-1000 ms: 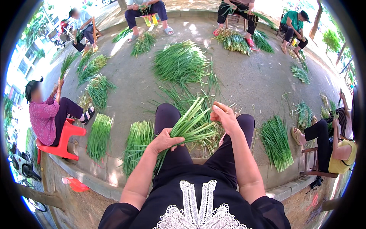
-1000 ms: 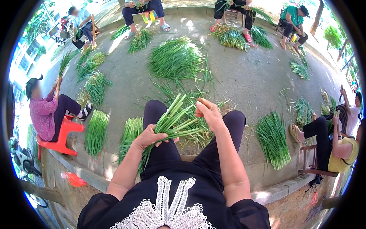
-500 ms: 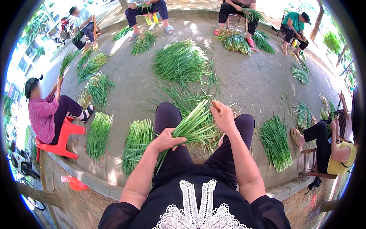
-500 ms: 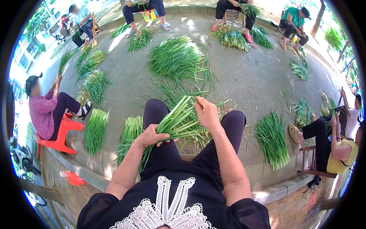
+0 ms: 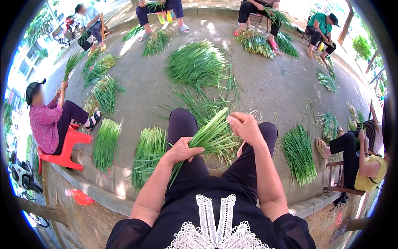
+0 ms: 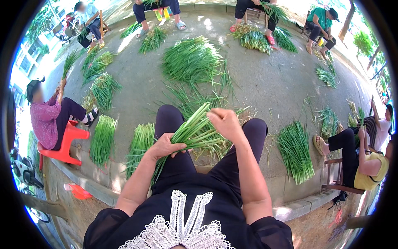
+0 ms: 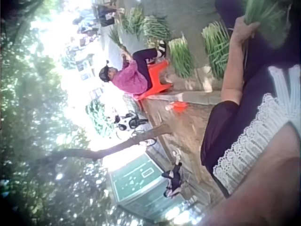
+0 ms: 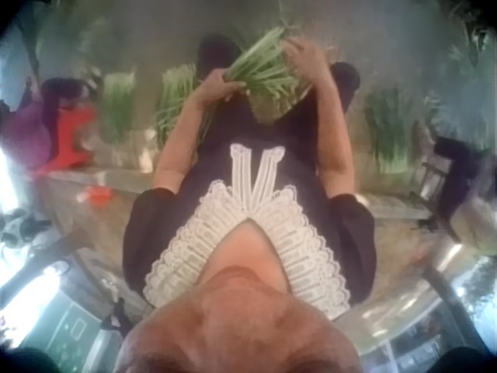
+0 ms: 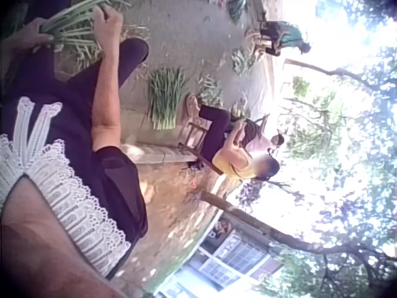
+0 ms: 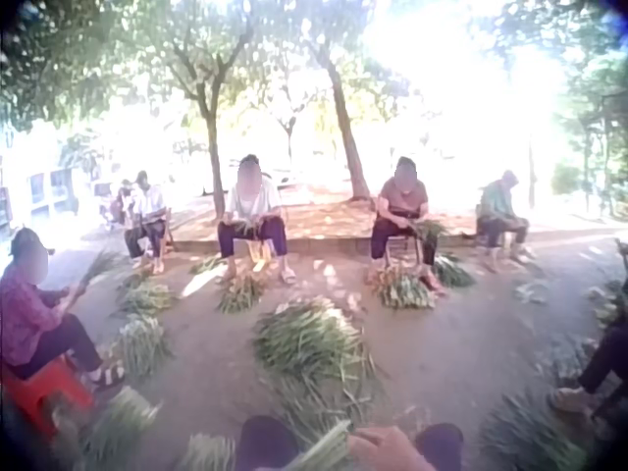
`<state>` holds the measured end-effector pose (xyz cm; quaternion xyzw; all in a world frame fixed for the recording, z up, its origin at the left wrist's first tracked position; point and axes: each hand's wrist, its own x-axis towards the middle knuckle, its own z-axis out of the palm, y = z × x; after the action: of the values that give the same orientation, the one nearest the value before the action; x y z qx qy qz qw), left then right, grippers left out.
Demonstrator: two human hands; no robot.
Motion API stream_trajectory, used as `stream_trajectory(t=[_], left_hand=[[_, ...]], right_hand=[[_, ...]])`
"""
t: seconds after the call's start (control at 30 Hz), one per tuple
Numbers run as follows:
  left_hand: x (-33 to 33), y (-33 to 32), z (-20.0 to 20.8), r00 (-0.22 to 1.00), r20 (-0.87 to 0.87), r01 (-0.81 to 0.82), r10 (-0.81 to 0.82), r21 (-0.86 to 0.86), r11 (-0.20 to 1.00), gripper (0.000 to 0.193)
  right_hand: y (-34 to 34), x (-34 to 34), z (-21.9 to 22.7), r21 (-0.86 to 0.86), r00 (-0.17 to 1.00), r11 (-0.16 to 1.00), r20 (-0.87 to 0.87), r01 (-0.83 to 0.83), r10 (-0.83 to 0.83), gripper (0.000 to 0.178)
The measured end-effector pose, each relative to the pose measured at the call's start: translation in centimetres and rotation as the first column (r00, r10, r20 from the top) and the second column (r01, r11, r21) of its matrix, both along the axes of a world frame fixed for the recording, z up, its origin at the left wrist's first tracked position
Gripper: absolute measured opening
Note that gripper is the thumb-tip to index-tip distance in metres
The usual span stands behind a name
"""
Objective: The person strips individual leaves or outer layers from a bunch of green stalks and gathers the processed stalks into a bundle held in one hand.
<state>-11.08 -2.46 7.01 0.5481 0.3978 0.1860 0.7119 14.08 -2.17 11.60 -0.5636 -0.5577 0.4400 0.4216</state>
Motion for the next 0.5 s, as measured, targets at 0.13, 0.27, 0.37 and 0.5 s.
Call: stream_trajectory(t=[0.13,0.27,0.37,0.5], left_hand=[[0.6,-0.4,0.5,0.999,-0.032,-0.025,0.025,0.008,1.0,0.013],[0.7,-0.5,0.4,0.997,-0.063,-0.036,0.037,0.029,0.999,0.014],[0.8,-0.6,0.2,0.995,-0.088,-0.039,0.044,0.057,0.998,0.015],[1.1,-0.7,-0.1,0.991,-0.124,-0.043,0.052,0.076,0.996,0.017]], right_hand=[[-0.9,-1.7,1.1,-0.119,0.967,0.973,0.138,-0.2,0.216,0.026],[-0.6,-2.2,0.8,-0.19,0.927,0.958,0.269,-0.215,0.262,0.027],[-0.3,-2.6,-0.7,-0.212,0.939,0.962,0.258,-0.174,0.227,0.027],[-0.4,-3.0,-1.4,-0.187,0.971,0.977,0.194,-0.105,0.141,0.03]])
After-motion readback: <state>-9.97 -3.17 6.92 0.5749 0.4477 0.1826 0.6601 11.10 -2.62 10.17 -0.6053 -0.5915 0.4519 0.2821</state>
